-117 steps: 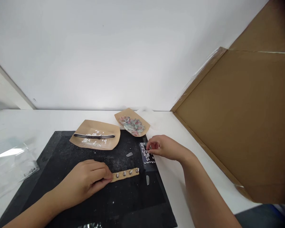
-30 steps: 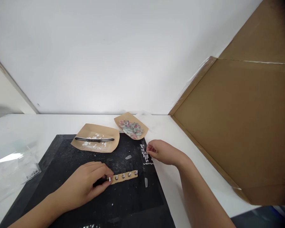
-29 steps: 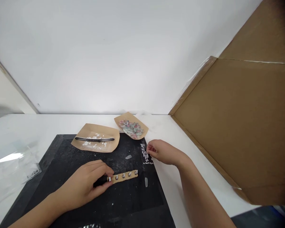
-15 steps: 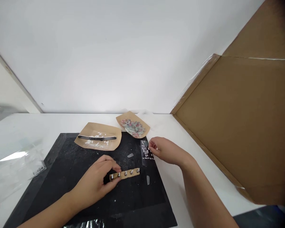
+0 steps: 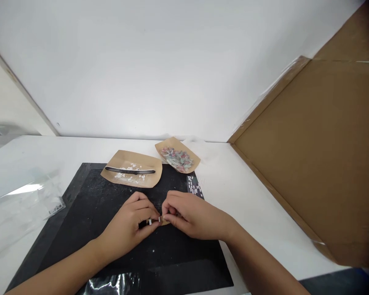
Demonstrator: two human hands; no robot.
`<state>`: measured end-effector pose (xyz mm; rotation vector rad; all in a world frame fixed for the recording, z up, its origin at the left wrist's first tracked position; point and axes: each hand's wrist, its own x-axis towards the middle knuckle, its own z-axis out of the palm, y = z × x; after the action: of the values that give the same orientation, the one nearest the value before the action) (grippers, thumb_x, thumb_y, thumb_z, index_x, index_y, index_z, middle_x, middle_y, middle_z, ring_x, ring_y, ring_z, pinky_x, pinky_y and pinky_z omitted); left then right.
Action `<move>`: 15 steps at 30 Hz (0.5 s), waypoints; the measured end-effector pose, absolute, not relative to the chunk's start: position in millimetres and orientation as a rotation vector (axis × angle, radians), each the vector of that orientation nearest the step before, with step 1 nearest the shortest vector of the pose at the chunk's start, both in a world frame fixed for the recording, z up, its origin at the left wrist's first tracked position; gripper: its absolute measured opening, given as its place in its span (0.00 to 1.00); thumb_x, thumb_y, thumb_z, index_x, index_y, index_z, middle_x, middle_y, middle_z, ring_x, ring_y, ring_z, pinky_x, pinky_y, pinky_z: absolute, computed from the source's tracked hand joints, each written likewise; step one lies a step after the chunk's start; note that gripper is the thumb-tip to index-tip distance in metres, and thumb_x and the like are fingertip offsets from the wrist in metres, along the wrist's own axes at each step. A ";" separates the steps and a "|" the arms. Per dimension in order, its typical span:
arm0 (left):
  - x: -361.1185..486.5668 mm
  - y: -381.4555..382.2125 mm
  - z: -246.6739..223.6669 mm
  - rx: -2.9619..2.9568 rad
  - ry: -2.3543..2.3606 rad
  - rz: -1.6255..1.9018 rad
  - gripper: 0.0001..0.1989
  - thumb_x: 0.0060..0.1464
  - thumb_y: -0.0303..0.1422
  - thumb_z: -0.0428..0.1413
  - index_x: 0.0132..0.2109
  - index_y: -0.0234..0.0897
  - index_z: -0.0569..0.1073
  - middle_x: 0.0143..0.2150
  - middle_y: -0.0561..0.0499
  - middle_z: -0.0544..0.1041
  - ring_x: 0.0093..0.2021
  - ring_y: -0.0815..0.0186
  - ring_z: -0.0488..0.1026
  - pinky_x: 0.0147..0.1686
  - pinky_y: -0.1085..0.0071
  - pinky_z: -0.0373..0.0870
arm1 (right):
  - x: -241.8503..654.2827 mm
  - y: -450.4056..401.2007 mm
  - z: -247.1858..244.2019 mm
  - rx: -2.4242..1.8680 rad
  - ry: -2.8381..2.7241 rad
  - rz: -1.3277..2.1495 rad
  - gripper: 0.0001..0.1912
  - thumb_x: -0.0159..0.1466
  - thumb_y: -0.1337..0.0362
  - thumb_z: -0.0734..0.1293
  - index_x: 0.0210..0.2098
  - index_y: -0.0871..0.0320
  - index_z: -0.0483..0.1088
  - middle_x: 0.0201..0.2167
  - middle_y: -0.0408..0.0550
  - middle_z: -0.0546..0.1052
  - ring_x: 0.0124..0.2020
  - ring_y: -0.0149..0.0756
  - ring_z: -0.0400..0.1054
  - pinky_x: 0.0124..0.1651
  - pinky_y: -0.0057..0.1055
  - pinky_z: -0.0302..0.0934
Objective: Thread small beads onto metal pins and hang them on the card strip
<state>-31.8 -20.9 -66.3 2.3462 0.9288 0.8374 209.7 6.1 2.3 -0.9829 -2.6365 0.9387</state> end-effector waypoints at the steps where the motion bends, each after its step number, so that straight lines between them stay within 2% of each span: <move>1: -31.9 -20.9 -66.0 2.349 0.928 0.835 0.04 0.67 0.33 0.60 0.42 0.41 0.80 0.41 0.49 0.82 0.45 0.61 0.72 0.48 0.61 0.71 | 207.7 5.3 1.3 -0.977 -2.649 0.958 0.02 0.72 0.67 0.66 0.41 0.56 0.71 0.38 0.44 0.73 0.38 0.33 0.68 0.41 0.29 0.60; 15: -30.9 -22.5 -63.6 2.340 0.972 0.826 0.06 0.67 0.33 0.60 0.38 0.40 0.79 0.38 0.50 0.81 0.45 0.61 0.70 0.48 0.61 0.70 | 198.6 0.9 0.9 -1.011 -2.682 0.887 0.01 0.70 0.67 0.67 0.40 0.56 0.71 0.39 0.45 0.75 0.38 0.34 0.68 0.42 0.31 0.58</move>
<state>-30.9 -22.5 -63.6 2.3397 0.9722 0.8262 198.6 0.9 0.9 -1.0114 -2.6817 0.8875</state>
